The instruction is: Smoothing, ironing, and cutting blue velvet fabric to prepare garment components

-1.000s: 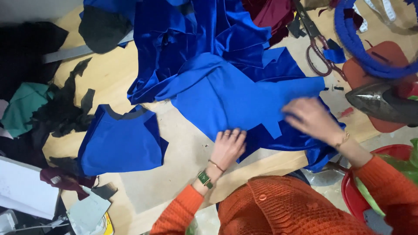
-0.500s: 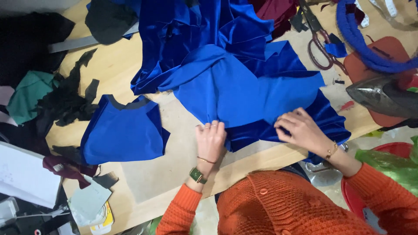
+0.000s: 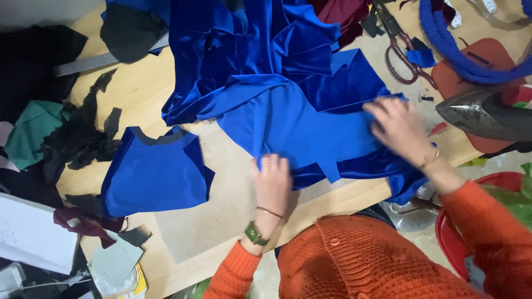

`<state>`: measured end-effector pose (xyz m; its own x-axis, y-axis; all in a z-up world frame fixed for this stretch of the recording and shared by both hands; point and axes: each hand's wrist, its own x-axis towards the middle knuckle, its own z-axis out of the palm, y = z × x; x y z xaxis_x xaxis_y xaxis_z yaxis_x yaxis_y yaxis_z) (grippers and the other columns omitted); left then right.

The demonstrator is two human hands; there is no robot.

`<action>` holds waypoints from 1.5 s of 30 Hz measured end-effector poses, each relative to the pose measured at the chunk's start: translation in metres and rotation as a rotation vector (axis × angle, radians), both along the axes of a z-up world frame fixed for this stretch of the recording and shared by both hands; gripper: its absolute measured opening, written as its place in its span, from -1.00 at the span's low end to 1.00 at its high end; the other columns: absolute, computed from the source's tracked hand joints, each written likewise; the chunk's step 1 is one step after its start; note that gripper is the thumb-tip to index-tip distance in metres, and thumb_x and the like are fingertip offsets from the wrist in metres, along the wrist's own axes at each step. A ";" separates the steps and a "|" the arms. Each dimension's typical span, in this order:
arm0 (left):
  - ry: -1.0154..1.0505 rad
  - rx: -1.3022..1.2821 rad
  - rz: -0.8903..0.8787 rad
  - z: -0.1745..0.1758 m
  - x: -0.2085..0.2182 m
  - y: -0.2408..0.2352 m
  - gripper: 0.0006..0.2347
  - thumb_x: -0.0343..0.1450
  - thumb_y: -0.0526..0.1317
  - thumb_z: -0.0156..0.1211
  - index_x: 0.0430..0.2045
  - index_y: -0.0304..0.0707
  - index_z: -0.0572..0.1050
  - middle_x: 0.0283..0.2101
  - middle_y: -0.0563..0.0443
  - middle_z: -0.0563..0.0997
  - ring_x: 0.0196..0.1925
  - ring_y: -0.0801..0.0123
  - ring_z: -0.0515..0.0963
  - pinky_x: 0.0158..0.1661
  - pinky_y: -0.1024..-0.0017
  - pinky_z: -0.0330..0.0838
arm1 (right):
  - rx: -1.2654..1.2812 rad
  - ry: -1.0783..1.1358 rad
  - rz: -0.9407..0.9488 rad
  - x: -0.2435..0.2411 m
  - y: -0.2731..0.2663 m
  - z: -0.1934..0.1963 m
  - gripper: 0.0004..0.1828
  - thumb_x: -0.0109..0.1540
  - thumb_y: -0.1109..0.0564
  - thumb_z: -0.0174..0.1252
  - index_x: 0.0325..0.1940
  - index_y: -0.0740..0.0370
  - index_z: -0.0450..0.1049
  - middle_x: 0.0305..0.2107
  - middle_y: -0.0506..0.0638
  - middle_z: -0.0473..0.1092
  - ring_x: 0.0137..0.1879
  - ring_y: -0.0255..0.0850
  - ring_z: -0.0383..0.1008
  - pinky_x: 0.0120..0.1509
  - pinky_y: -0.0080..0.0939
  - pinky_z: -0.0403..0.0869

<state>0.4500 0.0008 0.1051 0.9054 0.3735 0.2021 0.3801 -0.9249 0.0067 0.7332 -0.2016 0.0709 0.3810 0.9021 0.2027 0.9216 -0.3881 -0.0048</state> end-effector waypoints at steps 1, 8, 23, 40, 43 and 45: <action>-0.025 -0.091 -0.092 0.015 0.010 -0.008 -0.95 0.35 -0.25 0.16 -0.39 -0.10 0.52 -0.17 -0.11 0.56 0.05 0.08 0.52 0.21 -0.11 0.21 | 0.006 -0.136 -0.019 0.021 0.000 -0.011 -0.40 0.14 0.03 0.28 0.30 -0.12 0.42 0.12 -0.10 0.40 0.16 -0.12 0.44 0.17 0.02 0.37; -0.108 -0.257 -0.285 -0.085 0.088 -0.014 -0.76 0.56 -0.03 -0.08 -0.02 -0.03 0.46 0.14 0.01 0.51 0.35 0.20 0.41 0.41 -0.19 0.02 | 0.114 -0.032 -0.005 0.091 0.032 -0.048 -0.83 0.20 0.01 0.25 -0.12 -0.09 0.54 -0.16 -0.16 0.46 0.12 -0.18 0.48 0.35 0.04 0.28; -0.047 -0.036 0.379 -0.074 0.111 0.040 -0.42 0.46 0.33 -0.14 0.23 0.00 0.39 0.39 -0.14 0.33 0.48 0.06 0.22 0.17 -0.44 0.19 | 0.218 0.085 0.001 0.011 0.033 -0.031 -0.57 0.33 0.11 0.21 0.30 0.00 0.41 0.07 0.07 0.29 0.19 0.01 0.31 0.27 0.08 0.29; -0.117 -0.190 -0.037 -0.063 0.066 -0.078 -0.39 0.42 0.14 0.04 0.40 0.03 0.21 0.55 -0.19 0.07 0.56 -0.16 0.04 0.32 -0.54 -0.22 | 0.183 0.152 -0.025 -0.018 0.015 -0.013 -0.44 0.30 -0.18 0.18 0.37 -0.07 0.39 0.13 0.21 0.36 0.23 0.16 0.44 0.15 0.15 0.43; -0.106 -0.221 0.015 -0.055 0.062 -0.089 -0.34 0.40 0.22 0.04 0.41 -0.02 0.21 0.54 -0.30 0.06 0.54 -0.31 0.03 0.27 -0.56 -0.20 | 0.110 0.034 -0.072 -0.003 0.040 -0.031 -0.40 0.36 -0.34 -0.05 0.45 -0.19 0.32 0.24 0.18 0.28 0.31 0.13 0.31 0.26 0.18 0.32; -0.087 -0.209 0.023 -0.054 0.059 -0.094 -0.31 0.39 0.27 0.04 0.40 -0.01 0.22 0.53 -0.33 0.06 0.53 -0.35 0.01 0.26 -0.56 -0.19 | 0.127 -0.008 -0.172 0.018 0.040 -0.035 -0.41 0.39 -0.32 -0.03 0.45 -0.13 0.34 0.23 0.22 0.29 0.32 0.17 0.28 0.26 0.19 0.29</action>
<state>0.5088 -0.0929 0.0513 0.8785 0.4358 0.1956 0.3906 -0.8911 0.2309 0.7509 -0.1612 0.0359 0.5251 0.7910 0.3140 0.8420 -0.5364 -0.0569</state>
